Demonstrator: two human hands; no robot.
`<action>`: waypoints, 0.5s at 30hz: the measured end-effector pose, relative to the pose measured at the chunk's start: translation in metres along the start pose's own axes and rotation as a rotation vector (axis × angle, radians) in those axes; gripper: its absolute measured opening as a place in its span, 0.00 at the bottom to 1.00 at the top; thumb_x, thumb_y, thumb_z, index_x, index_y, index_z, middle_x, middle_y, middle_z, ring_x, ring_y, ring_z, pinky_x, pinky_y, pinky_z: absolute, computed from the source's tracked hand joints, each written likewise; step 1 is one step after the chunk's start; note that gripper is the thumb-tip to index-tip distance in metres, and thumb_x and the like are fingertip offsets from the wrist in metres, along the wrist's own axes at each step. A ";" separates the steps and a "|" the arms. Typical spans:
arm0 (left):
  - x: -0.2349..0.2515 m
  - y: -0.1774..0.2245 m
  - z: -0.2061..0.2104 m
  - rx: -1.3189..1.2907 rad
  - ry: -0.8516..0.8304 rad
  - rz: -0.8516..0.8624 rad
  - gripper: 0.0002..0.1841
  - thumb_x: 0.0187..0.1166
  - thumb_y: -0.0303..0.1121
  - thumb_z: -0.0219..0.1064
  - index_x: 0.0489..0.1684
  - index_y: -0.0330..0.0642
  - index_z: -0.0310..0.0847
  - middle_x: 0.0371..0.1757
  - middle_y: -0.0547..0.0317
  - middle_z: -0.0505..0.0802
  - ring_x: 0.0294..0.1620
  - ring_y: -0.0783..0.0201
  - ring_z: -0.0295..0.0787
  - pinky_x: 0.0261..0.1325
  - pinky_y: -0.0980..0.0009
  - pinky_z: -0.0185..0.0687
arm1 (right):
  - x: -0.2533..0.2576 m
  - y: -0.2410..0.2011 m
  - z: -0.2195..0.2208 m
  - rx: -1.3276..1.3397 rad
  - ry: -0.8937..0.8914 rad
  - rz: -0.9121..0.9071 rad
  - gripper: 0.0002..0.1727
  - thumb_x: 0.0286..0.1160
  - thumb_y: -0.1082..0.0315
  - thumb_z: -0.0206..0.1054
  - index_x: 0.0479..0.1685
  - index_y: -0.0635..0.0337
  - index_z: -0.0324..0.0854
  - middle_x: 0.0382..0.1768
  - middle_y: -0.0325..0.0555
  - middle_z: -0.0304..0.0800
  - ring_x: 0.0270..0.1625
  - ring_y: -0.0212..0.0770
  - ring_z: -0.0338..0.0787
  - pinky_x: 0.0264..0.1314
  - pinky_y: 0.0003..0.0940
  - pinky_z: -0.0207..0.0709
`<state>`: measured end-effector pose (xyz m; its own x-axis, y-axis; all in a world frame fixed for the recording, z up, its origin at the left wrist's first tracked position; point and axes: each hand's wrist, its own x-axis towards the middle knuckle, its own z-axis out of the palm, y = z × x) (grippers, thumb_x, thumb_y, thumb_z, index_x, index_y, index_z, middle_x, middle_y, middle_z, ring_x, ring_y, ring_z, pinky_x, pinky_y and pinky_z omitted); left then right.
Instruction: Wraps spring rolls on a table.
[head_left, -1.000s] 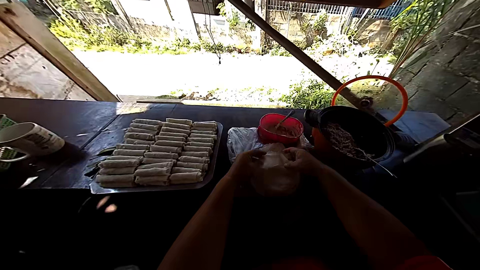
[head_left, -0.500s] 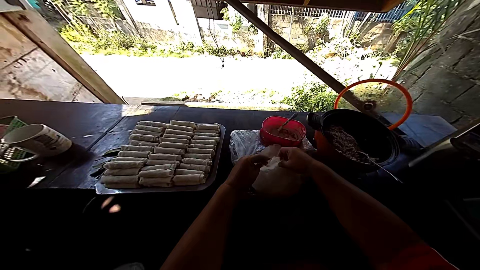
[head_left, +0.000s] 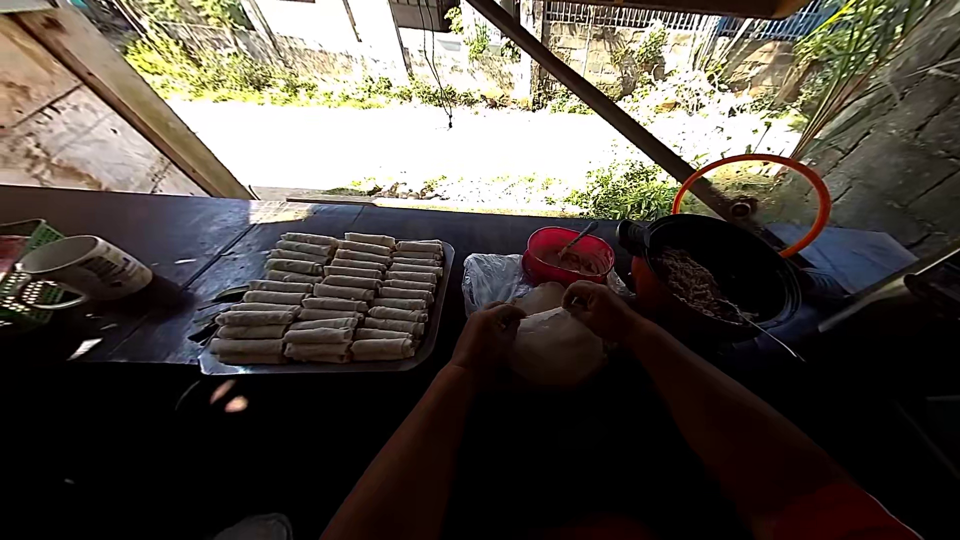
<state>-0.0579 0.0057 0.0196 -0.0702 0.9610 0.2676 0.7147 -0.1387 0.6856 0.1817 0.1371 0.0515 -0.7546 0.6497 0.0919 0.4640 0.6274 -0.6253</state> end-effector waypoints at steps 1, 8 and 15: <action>-0.002 -0.001 0.002 0.041 -0.007 0.021 0.10 0.82 0.35 0.64 0.49 0.53 0.94 0.54 0.66 0.95 0.55 0.74 0.91 0.62 0.70 0.88 | -0.002 0.004 0.003 -0.045 0.004 -0.006 0.10 0.82 0.64 0.63 0.46 0.52 0.90 0.51 0.39 0.91 0.54 0.34 0.89 0.63 0.37 0.82; -0.013 -0.003 0.011 0.187 -0.060 0.053 0.13 0.83 0.33 0.61 0.50 0.54 0.94 0.60 0.63 0.94 0.66 0.66 0.88 0.72 0.61 0.83 | -0.016 0.009 0.018 -0.193 0.021 -0.046 0.13 0.82 0.65 0.59 0.47 0.50 0.92 0.60 0.37 0.92 0.67 0.32 0.87 0.74 0.34 0.79; -0.013 0.001 0.013 0.241 -0.060 0.031 0.13 0.78 0.36 0.60 0.43 0.50 0.95 0.61 0.63 0.93 0.67 0.65 0.87 0.70 0.62 0.83 | -0.015 0.009 0.014 -0.111 -0.021 -0.038 0.13 0.76 0.63 0.62 0.46 0.53 0.92 0.59 0.39 0.93 0.61 0.32 0.89 0.68 0.32 0.81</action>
<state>-0.0474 -0.0034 0.0078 -0.0096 0.9707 0.2402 0.8615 -0.1139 0.4948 0.1908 0.1266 0.0332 -0.7812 0.6166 0.0972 0.4827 0.6954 -0.5324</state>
